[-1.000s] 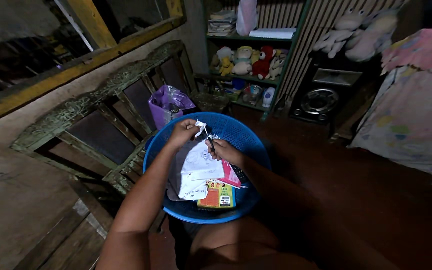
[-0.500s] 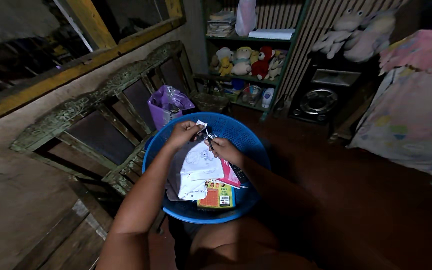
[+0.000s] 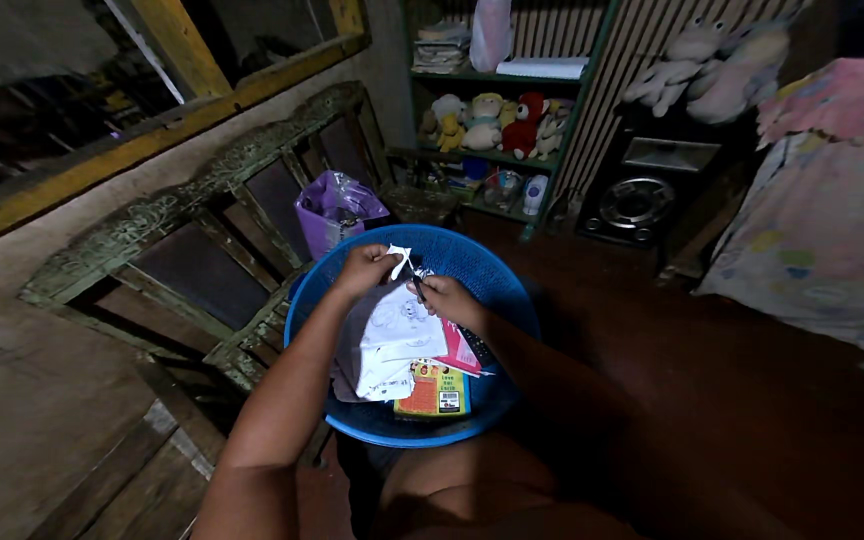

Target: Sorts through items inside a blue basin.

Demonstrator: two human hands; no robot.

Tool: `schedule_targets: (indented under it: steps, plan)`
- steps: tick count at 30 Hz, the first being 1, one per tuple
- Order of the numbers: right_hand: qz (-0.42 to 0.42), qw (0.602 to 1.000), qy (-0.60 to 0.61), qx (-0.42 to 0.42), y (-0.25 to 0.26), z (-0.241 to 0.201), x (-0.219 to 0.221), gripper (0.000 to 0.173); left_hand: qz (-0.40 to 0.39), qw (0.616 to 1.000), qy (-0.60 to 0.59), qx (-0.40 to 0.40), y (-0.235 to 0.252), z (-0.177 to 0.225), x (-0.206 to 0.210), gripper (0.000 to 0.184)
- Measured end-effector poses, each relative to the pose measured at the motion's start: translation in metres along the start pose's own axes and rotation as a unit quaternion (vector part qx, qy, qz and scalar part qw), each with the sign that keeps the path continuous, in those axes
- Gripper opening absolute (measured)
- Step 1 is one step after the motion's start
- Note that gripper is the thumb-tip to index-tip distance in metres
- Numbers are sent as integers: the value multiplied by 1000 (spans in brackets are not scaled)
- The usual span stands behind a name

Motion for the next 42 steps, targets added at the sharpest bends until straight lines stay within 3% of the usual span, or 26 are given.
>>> schedule_targets:
  steps: [10,28,35,42]
  plan:
    - [-56,991,123,-16,0,1,3,49,-64,993,-100,-29,-1,-1,3,23]
    - [-62,991,116,-14,0,1,3,48,-2,993,-107,-41,0,2,-7,26]
    - [-80,990,112,-20,-1,2,6,49,-55,992,-102,-46,-1,0,-1,25]
    - [-52,995,85,-29,-1,-1,3,44,-52,991,-111,-52,0,1,-2,28]
Point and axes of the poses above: each hand's wrist, its own y-axis towards the middle knuckle, its own x-axis out of the palm, z = x × y, the point moved 4 cm from there along y, towards the middle knuckle, and after that the axes turned 10 degrees about -y, right-handed, at the moved point
